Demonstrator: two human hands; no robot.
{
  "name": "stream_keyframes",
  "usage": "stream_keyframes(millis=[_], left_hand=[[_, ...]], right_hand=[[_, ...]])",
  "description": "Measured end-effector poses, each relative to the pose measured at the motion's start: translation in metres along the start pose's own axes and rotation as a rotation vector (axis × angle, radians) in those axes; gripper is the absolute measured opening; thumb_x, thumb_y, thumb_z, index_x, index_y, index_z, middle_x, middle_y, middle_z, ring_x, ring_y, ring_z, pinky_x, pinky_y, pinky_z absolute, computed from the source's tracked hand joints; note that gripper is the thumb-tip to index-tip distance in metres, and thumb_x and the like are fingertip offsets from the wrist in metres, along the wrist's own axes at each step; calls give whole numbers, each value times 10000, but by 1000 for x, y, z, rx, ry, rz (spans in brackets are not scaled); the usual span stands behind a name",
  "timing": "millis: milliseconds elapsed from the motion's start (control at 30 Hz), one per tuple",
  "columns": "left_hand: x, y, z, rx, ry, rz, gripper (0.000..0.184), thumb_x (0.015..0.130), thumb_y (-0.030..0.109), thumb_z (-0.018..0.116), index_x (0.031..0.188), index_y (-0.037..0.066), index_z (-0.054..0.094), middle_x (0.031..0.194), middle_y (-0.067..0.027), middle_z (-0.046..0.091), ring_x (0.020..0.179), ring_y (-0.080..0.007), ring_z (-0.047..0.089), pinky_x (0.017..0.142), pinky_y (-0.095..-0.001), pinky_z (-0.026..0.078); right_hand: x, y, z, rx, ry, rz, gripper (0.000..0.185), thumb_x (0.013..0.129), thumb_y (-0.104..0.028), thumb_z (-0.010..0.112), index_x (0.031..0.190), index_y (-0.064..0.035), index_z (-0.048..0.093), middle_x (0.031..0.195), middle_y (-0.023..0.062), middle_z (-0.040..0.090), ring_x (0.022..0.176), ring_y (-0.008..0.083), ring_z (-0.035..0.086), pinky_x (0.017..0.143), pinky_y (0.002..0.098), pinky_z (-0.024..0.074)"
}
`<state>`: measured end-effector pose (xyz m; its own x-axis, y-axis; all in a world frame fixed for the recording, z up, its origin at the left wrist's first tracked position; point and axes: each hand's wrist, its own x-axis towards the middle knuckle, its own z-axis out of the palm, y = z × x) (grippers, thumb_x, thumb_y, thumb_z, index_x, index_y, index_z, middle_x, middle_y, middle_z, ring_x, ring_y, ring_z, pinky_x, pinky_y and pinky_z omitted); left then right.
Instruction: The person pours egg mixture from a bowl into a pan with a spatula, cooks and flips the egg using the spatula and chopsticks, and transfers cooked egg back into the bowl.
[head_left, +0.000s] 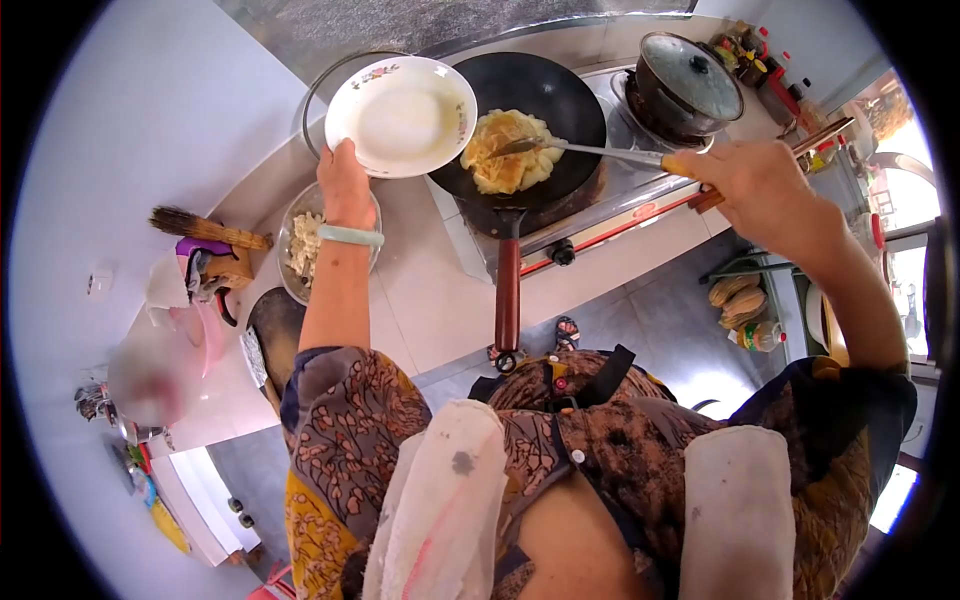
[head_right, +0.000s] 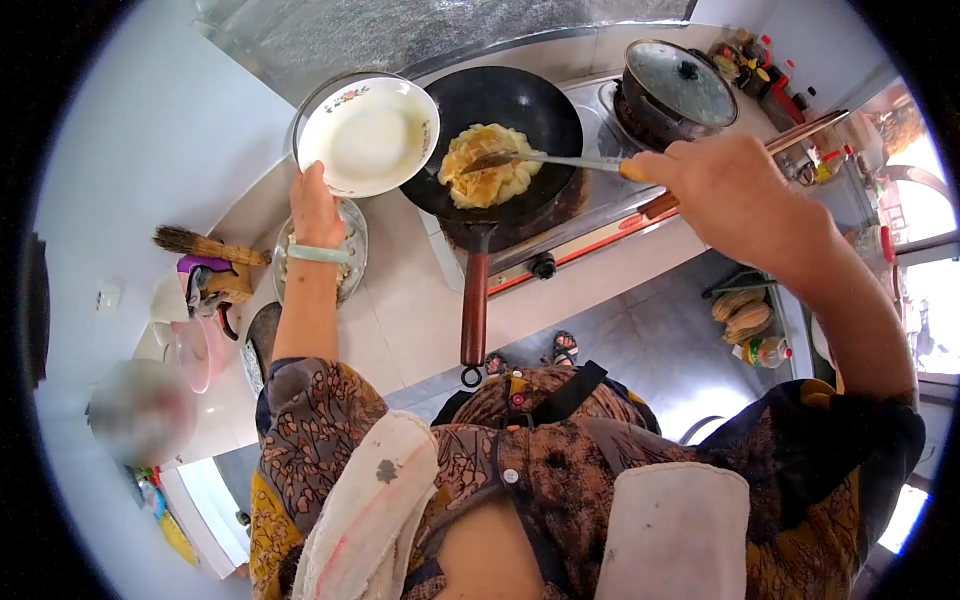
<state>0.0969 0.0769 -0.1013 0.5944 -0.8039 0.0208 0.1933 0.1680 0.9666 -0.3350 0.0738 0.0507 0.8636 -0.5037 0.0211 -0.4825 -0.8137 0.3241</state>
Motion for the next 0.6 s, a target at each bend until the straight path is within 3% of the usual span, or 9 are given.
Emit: stream_keyframes(millis=[467, 600], left_hand=[[2, 7, 2, 33, -11, 23, 469, 930, 153, 439, 1359, -37, 452, 1283, -141, 562, 1126, -229, 587, 925, -337, 491], [1, 9, 7, 28, 84, 17, 419, 922, 152, 453, 1281, -57, 506, 1205, -137, 597, 1063, -215, 595, 914, -334, 476]], right_hand=[[7, 6, -3, 152, -4, 5, 402, 800, -18, 595, 1188, -119, 622, 792, 77, 628, 733, 276, 652, 618, 385, 511], [21, 2, 22, 241, -32, 60, 410, 815, -15, 587, 1210, -122, 613, 817, 92, 641, 767, 285, 665, 642, 401, 525]])
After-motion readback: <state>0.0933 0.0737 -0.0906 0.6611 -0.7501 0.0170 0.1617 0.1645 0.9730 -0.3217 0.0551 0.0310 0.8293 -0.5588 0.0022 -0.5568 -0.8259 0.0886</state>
